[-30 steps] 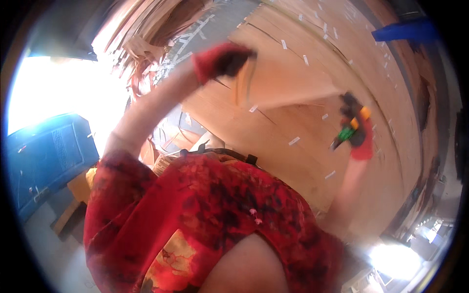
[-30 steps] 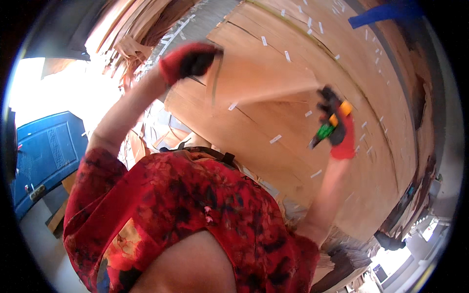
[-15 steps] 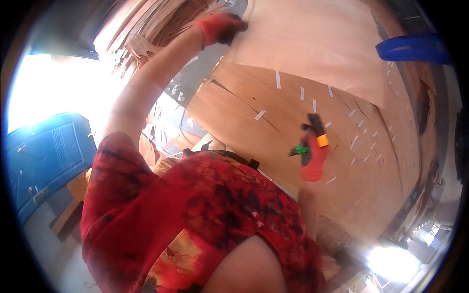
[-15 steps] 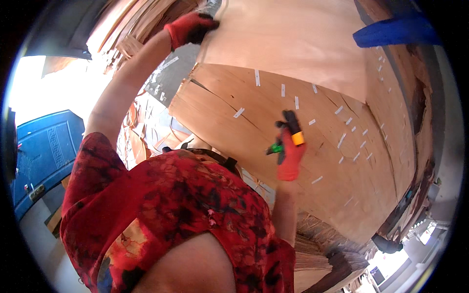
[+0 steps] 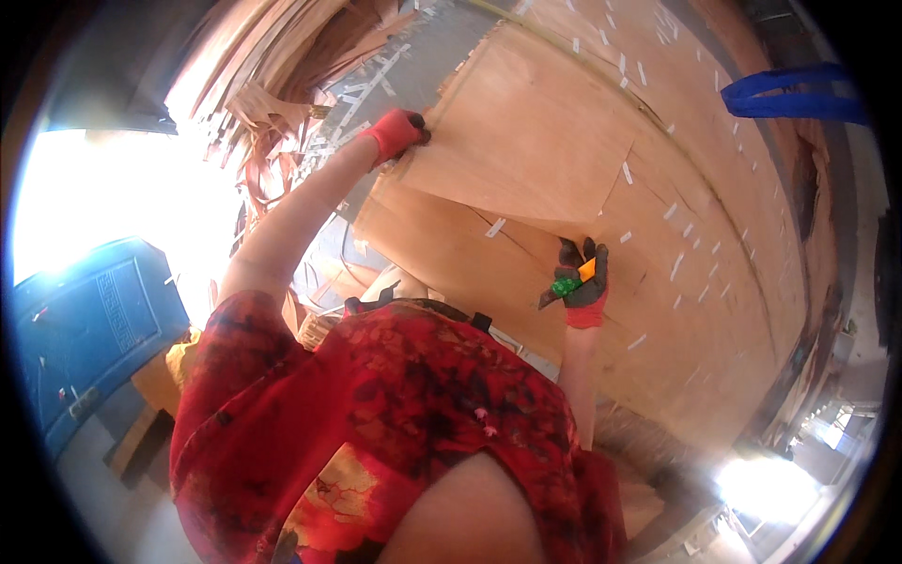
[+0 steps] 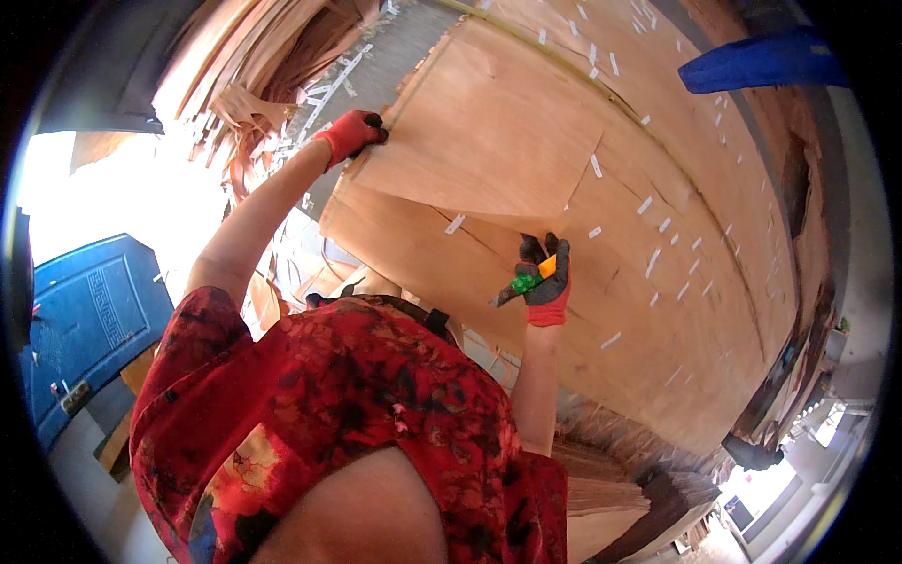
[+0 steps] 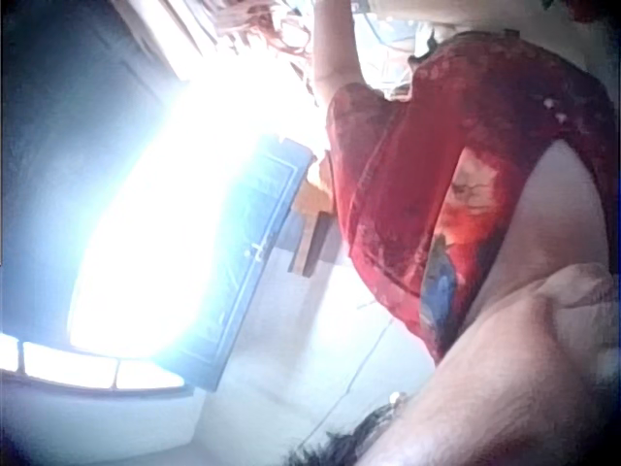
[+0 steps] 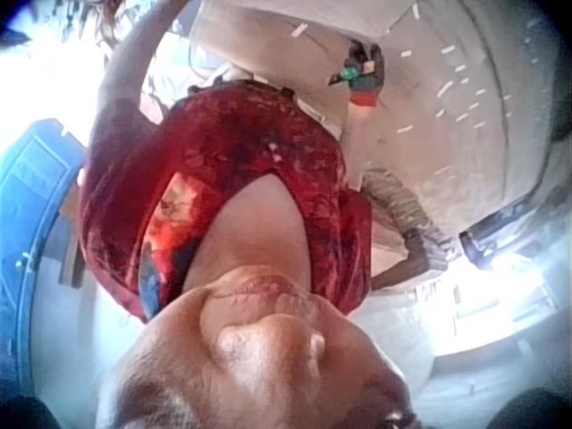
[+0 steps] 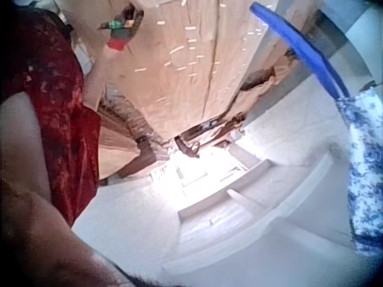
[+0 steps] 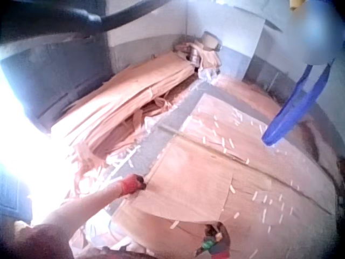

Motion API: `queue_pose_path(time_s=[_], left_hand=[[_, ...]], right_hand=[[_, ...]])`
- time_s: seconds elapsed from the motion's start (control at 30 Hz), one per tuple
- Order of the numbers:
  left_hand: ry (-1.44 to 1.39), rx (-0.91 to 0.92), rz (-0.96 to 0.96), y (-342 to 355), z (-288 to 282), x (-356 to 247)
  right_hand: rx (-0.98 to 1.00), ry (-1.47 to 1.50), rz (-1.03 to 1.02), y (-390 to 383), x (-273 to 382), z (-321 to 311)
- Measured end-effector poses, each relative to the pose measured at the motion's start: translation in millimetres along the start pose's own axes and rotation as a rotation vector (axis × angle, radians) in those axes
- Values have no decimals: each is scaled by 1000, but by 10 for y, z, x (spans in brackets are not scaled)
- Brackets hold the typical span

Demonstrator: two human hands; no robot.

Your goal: The person cuts a thin sheet of wood veneer using a utility knife, then applies strips of tape to the veneer surface.

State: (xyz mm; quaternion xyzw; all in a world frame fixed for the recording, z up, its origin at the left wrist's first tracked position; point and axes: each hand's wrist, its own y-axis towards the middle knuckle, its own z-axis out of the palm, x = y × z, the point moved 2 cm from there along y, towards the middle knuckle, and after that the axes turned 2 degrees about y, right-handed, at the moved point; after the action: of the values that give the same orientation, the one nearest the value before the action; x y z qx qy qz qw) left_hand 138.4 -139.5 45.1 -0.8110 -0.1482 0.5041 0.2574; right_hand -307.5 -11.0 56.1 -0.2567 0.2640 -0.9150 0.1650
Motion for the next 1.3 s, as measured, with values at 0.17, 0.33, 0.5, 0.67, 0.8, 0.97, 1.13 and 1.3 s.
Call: queue_pose_path(time_s=[0.17, 0.33, 0.5, 0.67, 0.8, 0.97, 1.13, 1.3], left_hand=[[116, -45, 79, 68, -32, 180], [121, -63, 78, 90, -44, 234], [170, -62, 108, 105, -57, 196], [164, -100, 92, 111, -43, 230], [183, -49, 51, 76, -62, 122], [175, -92, 89, 80, -101, 295], [140, -17, -27, 61, -85, 173], [262, -290, 61, -265, -252, -241]], right_hand=[[-167, -629, -66, 109, -62, -60], [-229, -549, -103, -20, -161, -15], [-403, -398, -135, -146, -188, -95], [-525, -717, -121, -127, -129, -266], [-542, -1106, -5, -130, 29, -304], [-501, -1891, -420, -258, 1, 295], [-19, -2182, -736, 11, -345, 495], [64, -2380, -519, 74, -651, 473]])
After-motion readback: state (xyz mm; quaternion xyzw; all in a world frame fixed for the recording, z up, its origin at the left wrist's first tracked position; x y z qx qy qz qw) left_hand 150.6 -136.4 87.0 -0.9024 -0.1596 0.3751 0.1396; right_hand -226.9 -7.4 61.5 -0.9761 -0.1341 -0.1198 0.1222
